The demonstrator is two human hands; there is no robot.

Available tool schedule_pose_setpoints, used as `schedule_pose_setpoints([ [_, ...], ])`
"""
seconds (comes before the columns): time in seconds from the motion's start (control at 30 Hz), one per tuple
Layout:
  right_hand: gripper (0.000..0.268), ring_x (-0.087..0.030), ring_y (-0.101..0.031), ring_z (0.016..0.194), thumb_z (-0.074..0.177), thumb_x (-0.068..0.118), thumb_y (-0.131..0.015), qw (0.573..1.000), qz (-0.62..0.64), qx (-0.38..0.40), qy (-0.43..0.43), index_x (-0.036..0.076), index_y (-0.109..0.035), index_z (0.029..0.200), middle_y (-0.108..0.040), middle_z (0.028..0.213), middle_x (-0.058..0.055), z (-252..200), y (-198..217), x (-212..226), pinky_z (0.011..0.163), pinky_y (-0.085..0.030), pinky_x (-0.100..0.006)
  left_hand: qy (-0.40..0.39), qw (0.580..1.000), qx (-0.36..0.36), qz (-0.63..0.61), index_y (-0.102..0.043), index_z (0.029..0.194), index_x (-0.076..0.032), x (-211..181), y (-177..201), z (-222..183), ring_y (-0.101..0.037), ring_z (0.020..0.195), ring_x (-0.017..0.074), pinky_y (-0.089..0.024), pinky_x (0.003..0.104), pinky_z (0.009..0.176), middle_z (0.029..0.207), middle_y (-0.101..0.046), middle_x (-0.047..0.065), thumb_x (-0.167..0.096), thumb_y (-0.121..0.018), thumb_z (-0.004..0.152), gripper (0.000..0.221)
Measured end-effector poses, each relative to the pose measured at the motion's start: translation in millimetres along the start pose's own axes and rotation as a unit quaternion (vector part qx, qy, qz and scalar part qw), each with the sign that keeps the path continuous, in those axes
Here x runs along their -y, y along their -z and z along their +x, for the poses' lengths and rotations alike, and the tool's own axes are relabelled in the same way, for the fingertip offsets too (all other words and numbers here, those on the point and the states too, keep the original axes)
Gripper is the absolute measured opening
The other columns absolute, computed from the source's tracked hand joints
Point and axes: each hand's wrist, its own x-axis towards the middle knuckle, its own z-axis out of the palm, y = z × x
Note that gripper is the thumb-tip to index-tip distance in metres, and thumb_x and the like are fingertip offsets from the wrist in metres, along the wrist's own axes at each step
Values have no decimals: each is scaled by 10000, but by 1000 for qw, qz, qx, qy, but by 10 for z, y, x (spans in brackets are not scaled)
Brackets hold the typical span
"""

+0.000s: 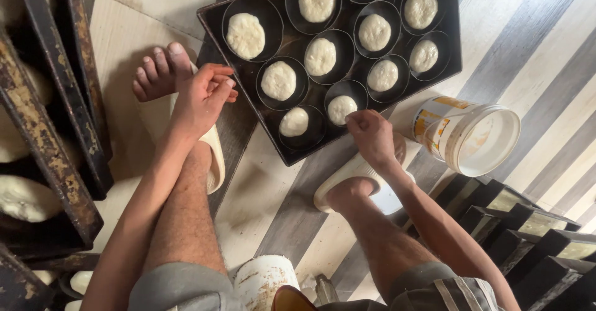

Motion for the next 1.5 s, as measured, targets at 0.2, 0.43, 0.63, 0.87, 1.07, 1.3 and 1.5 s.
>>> schedule_pose_setpoints([
  [0.2,202,-184,-752,841,902,209,-744,996,43,66,51,60,-768,1035,-740,989,-93,-123,-312,403,737,-599,-327,73,997,27,-8,-661,1244,-156,37,19,-30,-714,1034,149,-526,388,1056,949,-753,-11,-480,-569,989,423],
  [0.43,167,-243,-727,809,911,202,-743,989,-6,117,95,76,-781,1014,-723,987,-109,-113,-553,528,741,-580,-357,-17,893,-170,415,-699,1320,-142,127,17,-79,-501,1253,371,-355,553,1039,1369,-590,167,-593,-725,998,555],
  [0.63,176,-251,-723,805,914,218,-741,989,-2,125,74,73,-775,1009,-715,983,-108,-108,-567,574,738,-572,-359,-1,944,-95,316,-710,1265,-246,57,12,-82,-527,1283,312,-342,555,1114,1255,-660,53,-522,-691,1004,380],
  [0.87,196,-226,-733,834,921,190,-731,992,-3,118,42,57,-763,1061,-746,1012,-114,-132,-399,530,763,-579,-343,-9,816,-228,531,-687,1308,-59,-153,83,-61,-630,1145,298,-474,457,947,1216,-749,125,-685,-702,830,787],
  [1.07,288,-149,-696,875,984,196,-704,984,170,-31,-32,-16,-731,1177,-778,1004,-108,171,137,-180,768,-563,-305,-18,995,29,-92,-631,1249,10,-61,13,2,-766,915,197,-622,287,846,967,-755,119,-164,-601,1068,253],
  [1.3,243,-156,-693,746,957,175,-702,992,33,-117,-36,9,-760,1125,-764,893,-116,655,696,-129,717,-537,-304,16,999,41,-32,-641,1251,7,-182,43,0,-763,948,178,-604,285,880,984,-766,119,-177,-586,1082,256],
  [1.5,236,-158,-691,768,903,187,-773,992,8,-113,-54,-2,-767,1045,-760,863,-107,689,829,-262,725,-540,-298,26,998,55,-24,-634,1250,28,-183,24,22,-760,956,179,-600,289,885,1014,-762,121,-157,-592,1071,261],
])
